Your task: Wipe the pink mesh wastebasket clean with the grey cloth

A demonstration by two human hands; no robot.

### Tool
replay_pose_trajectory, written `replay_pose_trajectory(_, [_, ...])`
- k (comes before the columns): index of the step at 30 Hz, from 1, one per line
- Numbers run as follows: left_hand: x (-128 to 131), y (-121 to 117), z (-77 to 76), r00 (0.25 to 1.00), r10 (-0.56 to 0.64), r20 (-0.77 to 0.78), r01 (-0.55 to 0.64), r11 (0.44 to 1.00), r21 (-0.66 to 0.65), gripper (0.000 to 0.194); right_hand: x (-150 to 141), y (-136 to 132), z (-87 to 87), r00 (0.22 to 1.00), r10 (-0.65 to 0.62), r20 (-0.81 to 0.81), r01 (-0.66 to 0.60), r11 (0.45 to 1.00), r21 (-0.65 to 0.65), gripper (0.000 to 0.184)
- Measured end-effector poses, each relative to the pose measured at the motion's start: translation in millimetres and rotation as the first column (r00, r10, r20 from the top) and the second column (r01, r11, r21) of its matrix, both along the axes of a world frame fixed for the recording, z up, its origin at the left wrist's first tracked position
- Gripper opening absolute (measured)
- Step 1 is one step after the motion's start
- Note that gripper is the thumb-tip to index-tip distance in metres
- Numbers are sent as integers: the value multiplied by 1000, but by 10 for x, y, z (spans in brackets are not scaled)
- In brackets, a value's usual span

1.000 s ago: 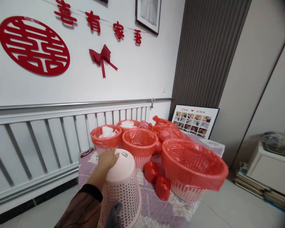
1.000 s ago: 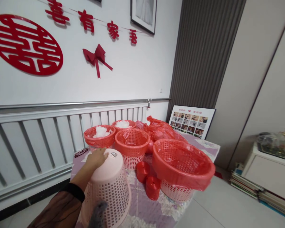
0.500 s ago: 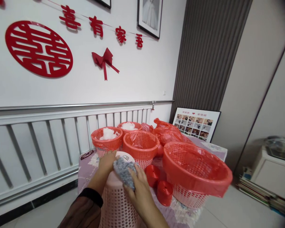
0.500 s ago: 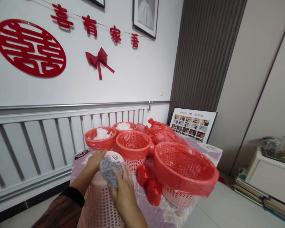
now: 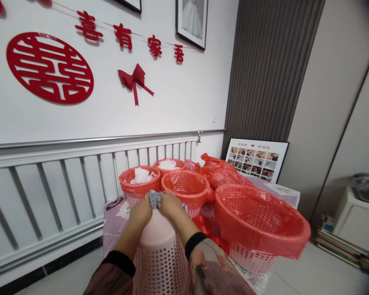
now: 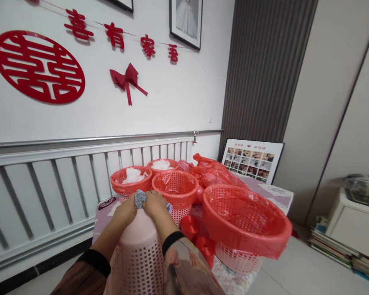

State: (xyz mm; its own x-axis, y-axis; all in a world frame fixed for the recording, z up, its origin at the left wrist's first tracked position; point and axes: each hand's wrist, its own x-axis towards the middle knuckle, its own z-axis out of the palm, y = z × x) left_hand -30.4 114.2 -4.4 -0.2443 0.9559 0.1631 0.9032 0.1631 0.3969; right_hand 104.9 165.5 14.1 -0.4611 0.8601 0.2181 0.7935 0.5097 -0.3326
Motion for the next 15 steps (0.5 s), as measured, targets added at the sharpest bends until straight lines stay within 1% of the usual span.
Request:
replay_pose_trajectory(4, [19,26,-3,999,45,27,-45,999,-3,51,-109,203,19,999,-39,4,39,997,-70,34])
replay_pose_trajectory(8, [22,56,-23,998,53,24,-53,999,-11,54,-71,358,-1,1000,6,-24,-10,989,-150,31])
replay_pose_trajectory(12, [18,68,-32,999,41,19,-41,999,-16,54,16,396,-64,996,56,-67,-66,984,-164,32])
replay_pose_trajectory(15, [21,68,-36,999,23,24,-23,1000,-12,55,76,357,-106,994,48,-101,-63,986,-157,32])
